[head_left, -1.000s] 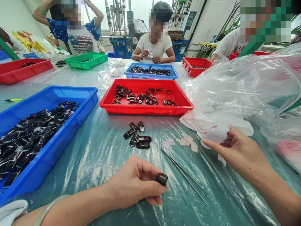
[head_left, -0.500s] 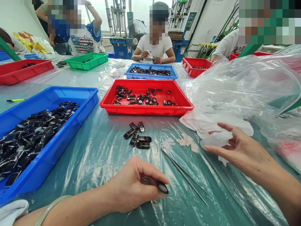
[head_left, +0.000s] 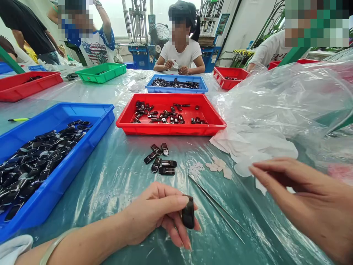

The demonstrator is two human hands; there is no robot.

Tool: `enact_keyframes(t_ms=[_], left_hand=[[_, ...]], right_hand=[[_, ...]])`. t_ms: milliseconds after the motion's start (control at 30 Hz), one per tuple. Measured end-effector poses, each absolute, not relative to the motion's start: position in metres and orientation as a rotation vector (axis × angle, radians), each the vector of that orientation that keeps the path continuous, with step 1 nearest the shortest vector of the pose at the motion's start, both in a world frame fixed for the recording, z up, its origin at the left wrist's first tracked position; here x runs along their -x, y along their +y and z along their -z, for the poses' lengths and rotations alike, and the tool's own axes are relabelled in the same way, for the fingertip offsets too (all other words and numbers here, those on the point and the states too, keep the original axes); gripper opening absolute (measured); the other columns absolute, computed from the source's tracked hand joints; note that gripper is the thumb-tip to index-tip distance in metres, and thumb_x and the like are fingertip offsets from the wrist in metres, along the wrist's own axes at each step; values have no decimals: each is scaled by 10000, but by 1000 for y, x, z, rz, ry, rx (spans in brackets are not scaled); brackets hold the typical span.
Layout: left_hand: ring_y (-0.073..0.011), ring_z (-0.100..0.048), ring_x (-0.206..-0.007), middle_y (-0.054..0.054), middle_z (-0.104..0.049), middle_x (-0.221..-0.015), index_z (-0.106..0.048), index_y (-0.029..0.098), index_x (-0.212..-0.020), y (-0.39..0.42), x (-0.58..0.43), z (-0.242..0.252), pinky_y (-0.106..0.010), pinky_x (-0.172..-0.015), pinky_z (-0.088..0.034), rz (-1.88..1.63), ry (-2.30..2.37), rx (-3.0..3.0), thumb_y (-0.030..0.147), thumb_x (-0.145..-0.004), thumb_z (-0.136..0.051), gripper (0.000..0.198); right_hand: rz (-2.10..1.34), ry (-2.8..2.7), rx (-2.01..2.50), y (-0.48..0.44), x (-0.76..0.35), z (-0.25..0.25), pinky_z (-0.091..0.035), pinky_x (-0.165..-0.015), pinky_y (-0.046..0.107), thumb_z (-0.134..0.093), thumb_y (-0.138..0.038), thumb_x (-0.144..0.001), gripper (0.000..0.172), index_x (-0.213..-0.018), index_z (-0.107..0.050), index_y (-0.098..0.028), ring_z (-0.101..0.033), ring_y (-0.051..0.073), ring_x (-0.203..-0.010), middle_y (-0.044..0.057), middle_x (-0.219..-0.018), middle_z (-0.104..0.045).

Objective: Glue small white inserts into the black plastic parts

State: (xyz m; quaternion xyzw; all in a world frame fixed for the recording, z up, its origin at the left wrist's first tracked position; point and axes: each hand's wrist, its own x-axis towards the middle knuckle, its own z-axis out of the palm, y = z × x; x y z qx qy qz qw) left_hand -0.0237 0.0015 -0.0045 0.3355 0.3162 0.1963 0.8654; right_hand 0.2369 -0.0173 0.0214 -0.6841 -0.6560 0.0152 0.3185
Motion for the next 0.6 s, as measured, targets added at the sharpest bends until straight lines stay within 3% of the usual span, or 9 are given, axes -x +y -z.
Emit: enact_keyframes(t_ms=[133, 400, 500, 600], left_hand=[[-153, -653, -489, -137, -698, -709, -674, 47, -871, 4, 26, 8, -167, -412, -480, -402, 566, -604, 329, -795, -561, 313], [-98, -535, -325, -101, -659, -577, -694, 33, -878, 6, 30, 6, -141, -276, -327, -352, 460, -533, 368, -757, -543, 386], [-63, -497, -319, -80, -655, -583, -696, 51, -906, 6, 31, 6, -131, -289, -285, -354, 472, -571, 270, -685, -628, 317], [-55, -508, -356, -78, -667, -628, -693, 67, -949, 5, 32, 5, -133, -337, -324, -282, 448, -614, 166, -626, -634, 344]], right_hand=[[-60, -2053, 1761, -11, -228, -3, -440, -497, 280, -435, -408, -849, 292, -784, -647, -219, -587, 156, -531, 37, -713, -660], [59, -2149, 1852, -9, -231, 23, -411, -481, 309, -355, -366, -869, 306, -816, -607, -201, -605, 203, -546, 55, -745, -640], [99, -2153, 1851, -8, -229, 22, -394, -452, 302, -348, -370, -865, 299, -794, -585, -201, -593, 199, -523, 59, -742, -636], [114, -2160, 1845, -8, -228, 23, -400, -458, 300, -353, -367, -868, 283, -806, -573, -201, -601, 200, -540, 54, -747, -629]])
